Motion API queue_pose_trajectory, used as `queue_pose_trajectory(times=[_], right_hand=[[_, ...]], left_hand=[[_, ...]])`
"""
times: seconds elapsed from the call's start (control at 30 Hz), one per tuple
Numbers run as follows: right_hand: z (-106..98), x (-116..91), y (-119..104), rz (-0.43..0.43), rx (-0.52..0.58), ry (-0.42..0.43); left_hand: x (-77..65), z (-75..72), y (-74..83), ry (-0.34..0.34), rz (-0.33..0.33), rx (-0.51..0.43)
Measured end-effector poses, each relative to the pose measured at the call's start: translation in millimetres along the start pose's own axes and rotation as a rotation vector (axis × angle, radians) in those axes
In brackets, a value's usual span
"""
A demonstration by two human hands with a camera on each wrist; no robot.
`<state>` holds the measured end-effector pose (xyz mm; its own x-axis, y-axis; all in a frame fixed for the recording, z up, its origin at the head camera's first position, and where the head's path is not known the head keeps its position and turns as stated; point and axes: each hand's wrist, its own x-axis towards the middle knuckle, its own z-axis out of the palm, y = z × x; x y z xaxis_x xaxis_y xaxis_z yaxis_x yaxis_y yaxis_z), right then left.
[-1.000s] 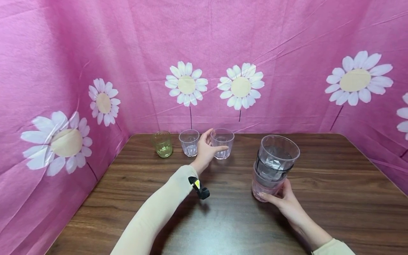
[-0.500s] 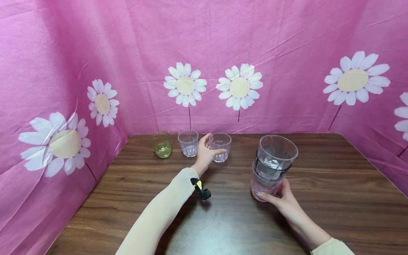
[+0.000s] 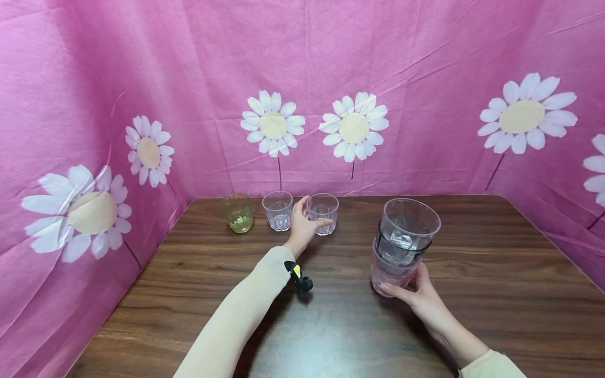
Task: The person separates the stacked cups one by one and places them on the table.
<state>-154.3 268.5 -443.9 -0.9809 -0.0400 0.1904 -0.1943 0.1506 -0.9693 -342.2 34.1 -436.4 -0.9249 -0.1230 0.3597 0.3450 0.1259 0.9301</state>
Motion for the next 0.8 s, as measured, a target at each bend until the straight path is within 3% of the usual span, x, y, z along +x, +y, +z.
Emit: queue_pose_trajectory(times=[0.4, 0.53, 0.8], right_hand=[[0.9, -0.3, 1.3, -0.024, 0.025, -0.011], [1.3, -0.5, 1.9, -0.027, 0.037, -0.02], [1.0, -0.2, 1.1, -0.033, 0.051, -0.02]], left_hand=[[2.8, 1.1, -0.9, 0.029, 0.102, 0.153], [1.1, 0.2, 0.3, 0.027, 0.106, 0.178], [4.9, -2.5, 10.4, 0.054, 0.083, 0.122]])
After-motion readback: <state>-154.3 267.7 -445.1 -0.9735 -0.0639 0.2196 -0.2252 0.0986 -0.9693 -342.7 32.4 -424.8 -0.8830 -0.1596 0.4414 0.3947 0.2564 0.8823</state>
